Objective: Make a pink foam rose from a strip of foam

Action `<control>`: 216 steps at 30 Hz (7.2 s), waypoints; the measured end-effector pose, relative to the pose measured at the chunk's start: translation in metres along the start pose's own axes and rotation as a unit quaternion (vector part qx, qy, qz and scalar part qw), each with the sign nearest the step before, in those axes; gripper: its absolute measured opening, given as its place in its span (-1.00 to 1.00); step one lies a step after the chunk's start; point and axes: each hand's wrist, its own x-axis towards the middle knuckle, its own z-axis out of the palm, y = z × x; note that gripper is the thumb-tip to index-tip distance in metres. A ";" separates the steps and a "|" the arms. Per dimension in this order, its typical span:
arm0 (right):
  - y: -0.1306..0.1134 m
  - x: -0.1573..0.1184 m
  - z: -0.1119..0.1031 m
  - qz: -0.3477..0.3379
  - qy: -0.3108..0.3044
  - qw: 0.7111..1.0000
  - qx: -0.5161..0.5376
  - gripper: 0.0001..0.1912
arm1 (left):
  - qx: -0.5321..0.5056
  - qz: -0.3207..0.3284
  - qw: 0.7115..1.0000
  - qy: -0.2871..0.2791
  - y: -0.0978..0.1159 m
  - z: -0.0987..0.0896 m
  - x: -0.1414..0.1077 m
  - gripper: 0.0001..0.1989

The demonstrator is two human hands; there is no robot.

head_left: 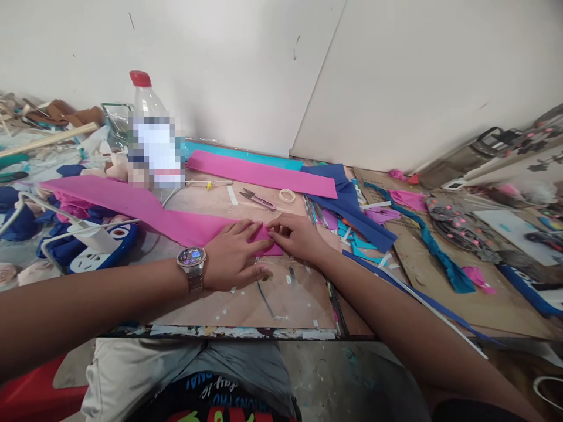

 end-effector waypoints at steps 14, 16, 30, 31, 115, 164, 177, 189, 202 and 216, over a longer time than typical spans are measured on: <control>0.005 0.001 -0.004 -0.043 -0.025 0.999 -0.010 -0.82 | 0.000 0.029 1.000 0.001 -0.002 -0.002 -0.001 -0.31; 0.005 0.000 -0.004 -0.050 -0.028 0.998 -0.007 -0.82 | -0.005 0.037 0.999 0.007 -0.001 -0.003 0.000 -0.32; 0.004 -0.001 -0.006 -0.074 -0.041 0.996 -0.021 -0.78 | -0.020 0.025 0.999 0.020 0.000 -0.003 0.000 -0.38; 0.004 -0.001 -0.006 -0.076 -0.042 0.996 -0.023 -0.78 | -0.025 0.024 0.999 0.023 0.000 -0.003 0.000 -0.38; 0.008 0.002 -0.002 -0.071 -0.050 0.995 -0.056 -0.69 | 0.022 -0.002 1.000 0.020 0.000 -0.006 -0.002 -0.44; 0.014 0.003 -0.032 -0.127 -0.089 0.988 0.024 -0.67 | 0.013 -0.011 1.000 -0.005 0.000 -0.008 -0.001 -0.41; 0.015 0.002 -0.032 -0.074 -0.086 0.994 -0.005 -0.70 | 0.010 -0.013 1.000 -0.007 0.000 -0.008 -0.001 -0.42; 0.012 0.002 -0.023 0.064 -0.043 0.994 0.072 -0.67 | 0.011 -0.002 1.000 0.025 -0.002 -0.005 -0.003 -0.45; 0.000 0.003 -0.019 0.111 -0.061 0.973 0.196 -0.68 | 0.016 0.000 1.000 0.024 -0.001 -0.008 -0.002 -0.46; 0.001 0.002 -0.014 0.072 -0.026 0.985 0.155 -0.70 | 0.010 0.002 1.000 0.027 -0.001 -0.009 -0.002 -0.48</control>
